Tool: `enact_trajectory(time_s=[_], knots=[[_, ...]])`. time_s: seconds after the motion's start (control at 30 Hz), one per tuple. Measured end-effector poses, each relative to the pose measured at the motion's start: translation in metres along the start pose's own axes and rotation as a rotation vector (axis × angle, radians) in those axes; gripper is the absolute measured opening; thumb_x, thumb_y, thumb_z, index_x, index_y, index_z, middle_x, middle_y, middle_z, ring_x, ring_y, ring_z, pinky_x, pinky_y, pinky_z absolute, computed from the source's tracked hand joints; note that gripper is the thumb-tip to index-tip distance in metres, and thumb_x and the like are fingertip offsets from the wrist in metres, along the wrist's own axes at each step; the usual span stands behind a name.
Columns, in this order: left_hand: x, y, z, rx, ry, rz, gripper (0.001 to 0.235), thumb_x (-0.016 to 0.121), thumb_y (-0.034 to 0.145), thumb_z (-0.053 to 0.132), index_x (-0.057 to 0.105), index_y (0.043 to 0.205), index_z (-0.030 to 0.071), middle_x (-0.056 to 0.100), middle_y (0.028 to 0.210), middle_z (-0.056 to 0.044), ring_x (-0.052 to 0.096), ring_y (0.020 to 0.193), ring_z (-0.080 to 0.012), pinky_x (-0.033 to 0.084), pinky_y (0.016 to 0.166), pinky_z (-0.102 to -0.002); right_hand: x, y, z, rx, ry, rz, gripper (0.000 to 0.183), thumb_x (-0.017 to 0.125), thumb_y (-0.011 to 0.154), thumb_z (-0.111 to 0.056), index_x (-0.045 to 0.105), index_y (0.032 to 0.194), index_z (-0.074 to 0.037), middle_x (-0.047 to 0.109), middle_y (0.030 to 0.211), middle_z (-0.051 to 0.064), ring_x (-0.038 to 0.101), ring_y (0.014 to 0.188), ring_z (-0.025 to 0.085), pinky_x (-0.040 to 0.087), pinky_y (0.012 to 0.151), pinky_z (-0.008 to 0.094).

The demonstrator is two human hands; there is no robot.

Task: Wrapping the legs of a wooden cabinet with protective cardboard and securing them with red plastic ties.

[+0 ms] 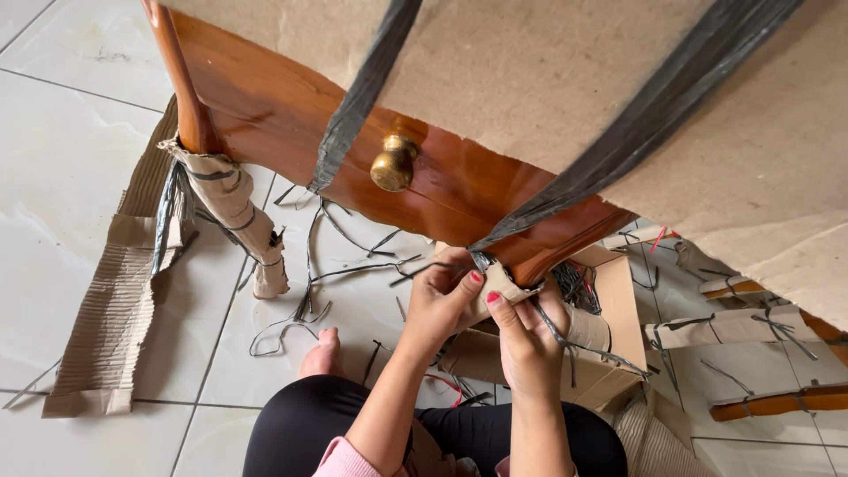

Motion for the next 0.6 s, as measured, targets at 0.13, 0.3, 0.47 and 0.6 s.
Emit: enact_trajectory(time_s=[0.13,0.3,0.47,0.6], knots=[[0.003,0.004,0.019,0.331,0.281,0.090,0.012,0.084,0.083,0.012,0.074,0.085,0.007,0.071,0.090,-0.004,0.067,0.088,-0.0149,0.054,0.082,-0.027,0.014,-0.002,0.000,-0.093,-0.018,-0.052,0.052,0.067,0.090,-0.002,0.053,0.140,0.000,0.063,0.138,0.016,0.062,0.127,0.025,0.048,0.116,0.036],[0.010,-0.010,0.051,0.587,0.343,0.099,0.007,0.079,0.089,0.007,0.078,0.093,0.012,0.071,0.092,-0.005,0.067,0.085,-0.0159,0.054,0.074,-0.025,0.022,-0.005,0.007,-0.304,-0.370,0.052,0.037,0.065,0.096,-0.008,0.057,0.130,0.003,0.069,0.125,0.016,0.067,0.114,0.020,0.055,0.102,0.030],[0.005,-0.009,0.048,0.639,0.384,0.084,0.003,0.076,0.091,0.008,0.074,0.089,0.009,0.073,0.093,-0.008,0.070,0.089,-0.0195,0.057,0.083,-0.030,0.026,-0.006,0.012,-0.416,-0.553,0.145,0.026,0.066,0.099,-0.015,0.059,0.118,0.001,0.072,0.105,0.010,0.066,0.094,0.016,0.055,0.087,0.031],[0.002,-0.009,0.058,0.691,0.363,-0.049,0.013,0.070,0.098,0.021,0.070,0.091,0.010,0.073,0.095,-0.010,0.071,0.090,-0.0229,0.058,0.083,-0.034,0.029,-0.005,0.012,-0.480,-0.632,0.166,0.038,0.066,0.099,-0.016,0.055,0.129,0.004,0.071,0.114,0.016,0.069,0.100,0.022,0.057,0.088,0.033]])
Point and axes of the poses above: each hand's wrist, its own y-axis towards the middle knuckle, its own x-axis out of the palm, z = x × y, the point moved 2 cm from there along y, towards the middle knuckle
